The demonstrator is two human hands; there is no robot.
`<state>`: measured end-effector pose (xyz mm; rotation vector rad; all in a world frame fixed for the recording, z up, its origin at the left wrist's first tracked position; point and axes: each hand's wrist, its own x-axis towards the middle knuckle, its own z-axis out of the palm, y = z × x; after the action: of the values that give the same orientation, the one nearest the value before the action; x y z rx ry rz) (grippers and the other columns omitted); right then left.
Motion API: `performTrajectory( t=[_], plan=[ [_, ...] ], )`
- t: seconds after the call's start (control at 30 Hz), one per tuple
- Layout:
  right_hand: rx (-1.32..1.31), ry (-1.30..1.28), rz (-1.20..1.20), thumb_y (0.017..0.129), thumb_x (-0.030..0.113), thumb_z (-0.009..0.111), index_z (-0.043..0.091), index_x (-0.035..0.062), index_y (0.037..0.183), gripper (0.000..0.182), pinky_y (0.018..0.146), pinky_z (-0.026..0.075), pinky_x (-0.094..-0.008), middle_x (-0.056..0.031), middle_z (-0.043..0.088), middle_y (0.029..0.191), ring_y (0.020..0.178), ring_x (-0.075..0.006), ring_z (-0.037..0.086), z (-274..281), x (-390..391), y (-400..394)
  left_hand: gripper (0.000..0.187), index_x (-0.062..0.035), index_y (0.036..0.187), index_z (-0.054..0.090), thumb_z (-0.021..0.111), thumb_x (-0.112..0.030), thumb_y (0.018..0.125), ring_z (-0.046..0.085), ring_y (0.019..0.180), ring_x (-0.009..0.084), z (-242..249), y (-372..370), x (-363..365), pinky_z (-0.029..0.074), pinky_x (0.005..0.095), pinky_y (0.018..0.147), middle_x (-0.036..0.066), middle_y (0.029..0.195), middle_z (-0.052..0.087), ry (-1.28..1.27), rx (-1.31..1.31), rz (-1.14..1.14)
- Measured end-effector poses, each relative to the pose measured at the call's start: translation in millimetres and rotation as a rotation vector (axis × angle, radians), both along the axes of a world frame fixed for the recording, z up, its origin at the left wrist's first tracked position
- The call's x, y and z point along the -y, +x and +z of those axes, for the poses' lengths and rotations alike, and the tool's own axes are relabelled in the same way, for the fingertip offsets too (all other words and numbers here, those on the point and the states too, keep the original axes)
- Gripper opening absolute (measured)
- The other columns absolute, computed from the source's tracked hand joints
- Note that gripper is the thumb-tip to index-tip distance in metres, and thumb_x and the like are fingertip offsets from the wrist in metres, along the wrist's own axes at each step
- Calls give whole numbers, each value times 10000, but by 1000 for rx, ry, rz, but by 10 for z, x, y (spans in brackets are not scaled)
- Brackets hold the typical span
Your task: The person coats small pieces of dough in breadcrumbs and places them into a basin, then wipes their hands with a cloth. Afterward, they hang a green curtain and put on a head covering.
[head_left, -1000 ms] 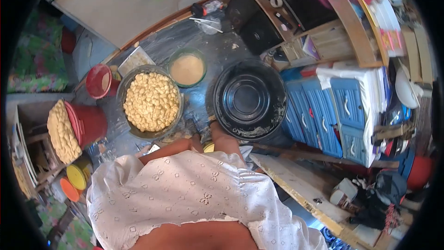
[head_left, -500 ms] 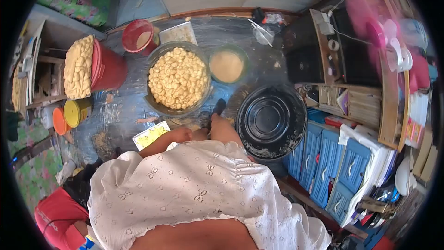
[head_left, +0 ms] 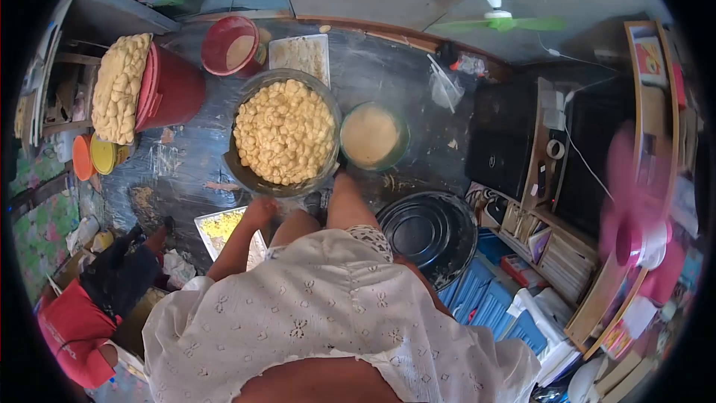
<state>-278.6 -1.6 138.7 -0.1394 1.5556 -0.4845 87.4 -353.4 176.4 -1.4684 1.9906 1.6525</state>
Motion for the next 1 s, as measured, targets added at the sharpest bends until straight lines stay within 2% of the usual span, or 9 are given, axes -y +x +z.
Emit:
performTrajectory(
  t=[0.2, 0.3, 0.43, 0.6, 0.73, 0.83, 0.93, 0.97, 1.0],
  plan=[
    [10, 97, 36, 834, 346, 492, 543, 78, 1170, 432, 806, 383, -283, -52, 586, 1010, 866, -160, 527, 1191, 1081, -292, 273, -1, 935, 612, 572, -228, 790, 610, 827, 312, -31, -443, 241, 468, 361, 735, 205, 913, 612, 74, -6, 441],
    [88, 222, 181, 831, 361, 502, 580, 82, 1137, 422, 879, 364, -290, -63, 588, 1083, 943, -181, 537, 995, 631, -615, 257, -7, 927, 616, 563, -217, 788, 606, 832, 333, -418, -232, 29, 467, 369, 739, 193, 851, 621, 65, -12, 415],
    [-57, 175, 357, 840, 346, 484, 605, 79, 1116, 403, 883, 375, -305, -68, 599, 1094, 974, -179, 540, 1551, 1360, -464, 248, -15, 886, 609, 569, -237, 781, 601, 847, 359, -861, 75, -182, 466, 398, 740, 195, 855, 626, 153, 64, 418],
    [89, 523, -95, 925, 309, 389, 556, 40, 1163, 396, 905, 378, -348, -97, 572, 1153, 1010, -190, 516, 1309, 1340, -339, 244, -28, 888, 613, 581, -245, 783, 615, 844, 347, -1249, 408, -457, 476, 406, 734, 186, 851, 641, 167, 195, 457],
    [38, 681, 339, 914, 288, 453, 571, 50, 1143, 350, 889, 394, -346, -70, 582, 1136, 1000, -185, 527, 1583, 1251, -642, 234, -31, 890, 616, 586, -236, 782, 623, 835, 340, -1255, 507, -287, 484, 402, 724, 178, 845, 647, 186, 239, 497],
    [81, 422, 754, 867, 315, 546, 601, 47, 1068, 340, 875, 391, -352, -34, 592, 1036, 960, -182, 521, 1205, 1802, -982, 228, -26, 879, 615, 571, -230, 785, 626, 834, 334, -1599, 588, -100, 485, 397, 732, 182, 855, 647, 140, 204, 555],
    [-176, -119, 179, 803, 161, 649, 581, 15, 1053, 297, 783, 443, -338, -90, 601, 985, 855, -216, 569, 100, 2973, -921, 229, -23, 924, 584, 585, -199, 776, 577, 906, 355, -1865, 383, 568, 460, 431, 765, 194, 901, 615, 15, 266, 510],
    [-559, -218, 654, 804, 165, 646, 565, 5, 1046, 301, 776, 456, -350, -136, 606, 967, 858, -241, 587, -698, 4058, -753, 290, -33, 992, 557, 618, -197, 761, 527, 962, 381, -2323, 224, 999, 439, 442, 802, 207, 986, 568, -294, 279, 442],
    [-592, -309, 679, 805, 170, 646, 555, -5, 1040, 307, 793, 458, -354, -152, 609, 962, 871, -272, 592, -1032, 4613, -598, 361, -47, 1059, 532, 642, -202, 752, 491, 995, 404, -2574, 115, 1356, 421, 455, 837, 217, 1081, 512, -270, 266, 422]
  ],
)
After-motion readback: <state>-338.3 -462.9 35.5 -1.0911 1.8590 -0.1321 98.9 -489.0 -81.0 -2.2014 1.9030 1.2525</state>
